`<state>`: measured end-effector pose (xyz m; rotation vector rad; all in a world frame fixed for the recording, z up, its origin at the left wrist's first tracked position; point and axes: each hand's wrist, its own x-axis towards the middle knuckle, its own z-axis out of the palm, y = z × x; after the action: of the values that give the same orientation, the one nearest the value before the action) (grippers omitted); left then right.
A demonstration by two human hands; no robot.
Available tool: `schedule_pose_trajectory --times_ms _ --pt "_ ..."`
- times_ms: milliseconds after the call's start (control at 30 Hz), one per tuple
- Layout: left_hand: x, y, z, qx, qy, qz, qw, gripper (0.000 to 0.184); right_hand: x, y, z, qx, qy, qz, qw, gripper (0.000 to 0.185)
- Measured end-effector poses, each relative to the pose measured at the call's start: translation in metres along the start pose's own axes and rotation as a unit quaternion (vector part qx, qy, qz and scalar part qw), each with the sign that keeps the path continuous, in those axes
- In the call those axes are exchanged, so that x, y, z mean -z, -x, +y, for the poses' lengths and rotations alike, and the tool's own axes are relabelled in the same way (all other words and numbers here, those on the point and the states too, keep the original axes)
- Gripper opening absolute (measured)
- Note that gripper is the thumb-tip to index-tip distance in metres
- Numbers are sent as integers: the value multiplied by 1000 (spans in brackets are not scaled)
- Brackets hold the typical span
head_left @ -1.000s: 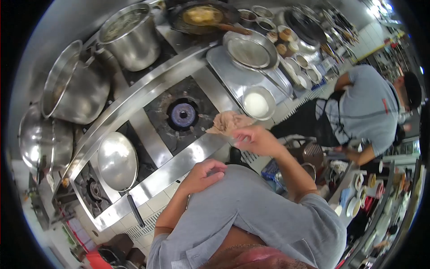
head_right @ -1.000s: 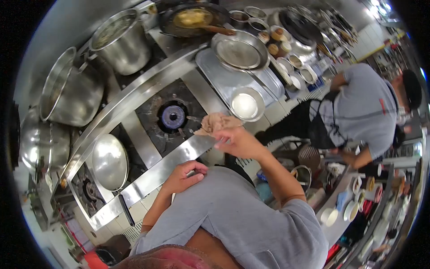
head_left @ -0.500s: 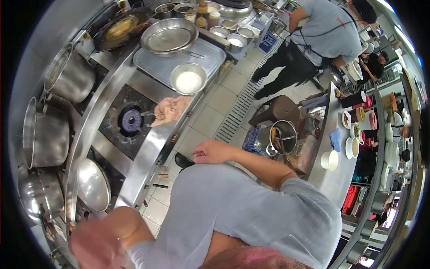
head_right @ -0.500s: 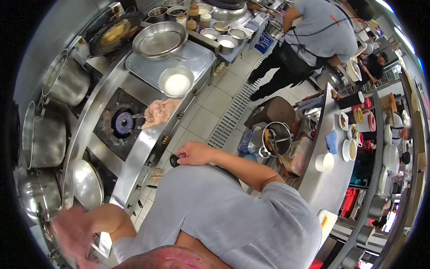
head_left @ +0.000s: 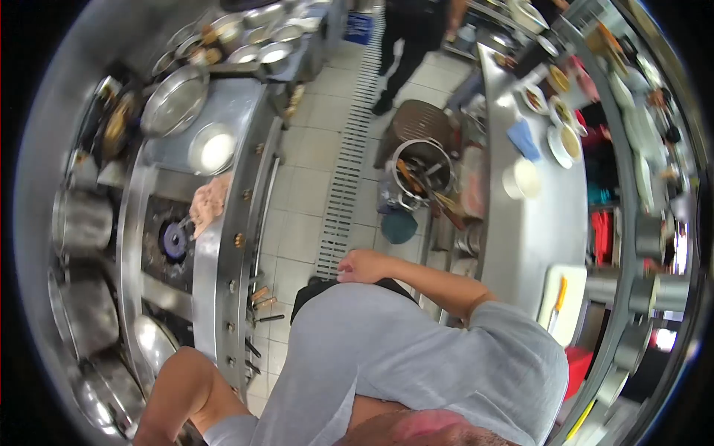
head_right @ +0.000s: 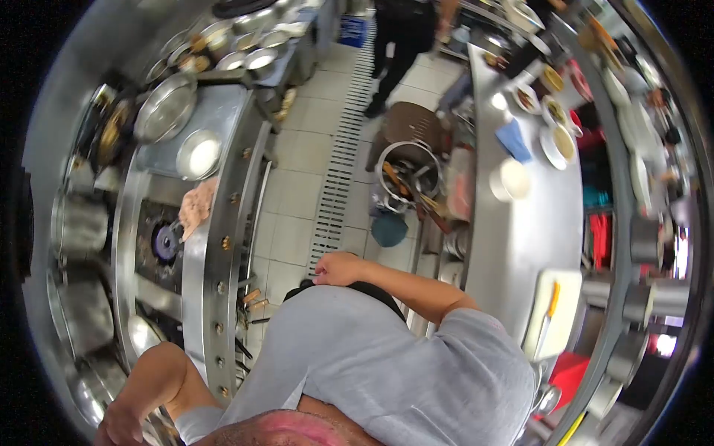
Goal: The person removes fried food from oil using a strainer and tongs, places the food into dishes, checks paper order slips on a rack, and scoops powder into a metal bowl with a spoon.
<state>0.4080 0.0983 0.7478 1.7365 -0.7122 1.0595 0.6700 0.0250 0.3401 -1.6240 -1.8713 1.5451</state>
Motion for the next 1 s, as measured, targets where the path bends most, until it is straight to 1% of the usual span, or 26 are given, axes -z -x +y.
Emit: schedule_pose_trajectory --times_ms 67,100,167,200,233,300,367,400,433,467,500,533,600,633,667,700,733,800,833,933,1000 --pt "0 -6 -7 -11 75 -48 996 23 -4 20 5 -13 17 44 999 45" --pt "1 -7 -8 -19 109 -74 991 25 -9 32 4 -33 11 84 996 45" --pt "4 0 -13 3 171 -104 980 15 -24 57 0 -54 -15 152 987 43" --pt "7 9 -19 14 199 -120 973 14 -33 68 -3 -62 -27 185 981 43" --pt "12 21 -26 26 224 -135 965 17 -44 79 -5 -82 -23 197 977 42" --pt "25 52 -44 56 265 -157 950 29 -71 98 -9 -120 -16 209 970 41" --pt "-2 73 -59 175 187 -81 963 17 -109 117 -15 -148 -83 257 951 38" --pt "-15 84 -67 236 155 -45 958 17 -128 124 -17 -164 -116 276 940 37" --pt "-38 83 -78 274 207 -70 937 25 -145 128 -16 -177 -144 279 933 36" --pt "-60 71 -78 322 256 -126 903 28 -162 133 -14 -189 -172 280 925 35" --pt "-83 61 -77 314 278 -186 888 32 -175 140 -15 -201 -197 281 918 35" --pt "-105 51 -73 304 293 -242 874 35 -165 161 -48 -228 -238 233 915 33" --pt "-142 28 -57 275 370 -379 802 33 -176 169 -58 -256 -325 264 871 34" --pt "-156 18 -48 240 380 -420 788 34 -185 171 -63 -268 -369 280 845 35" --pt "-163 11 -37 205 375 -445 787 36 -195 172 -66 -279 -415 297 813 35" --pt "-168 5 -26 167 366 -464 789 38 -205 175 -61 -271 -405 312 816 36" --pt "-173 -1 -18 134 351 -467 800 40 -214 178 -57 -262 -395 327 818 37" --pt "-181 -14 -5 81 318 -465 822 44 -218 186 -40 -207 -251 350 879 39" --pt "-187 -21 -1 61 303 -465 830 47 -222 192 -34 -259 -315 322 854 40" --pt "-204 -38 2 54 245 -435 864 55 -240 203 0 -194 -317 364 854 45" --pt "-218 -44 -4 84 210 -404 886 61 -230 214 16 -188 -237 353 885 48"
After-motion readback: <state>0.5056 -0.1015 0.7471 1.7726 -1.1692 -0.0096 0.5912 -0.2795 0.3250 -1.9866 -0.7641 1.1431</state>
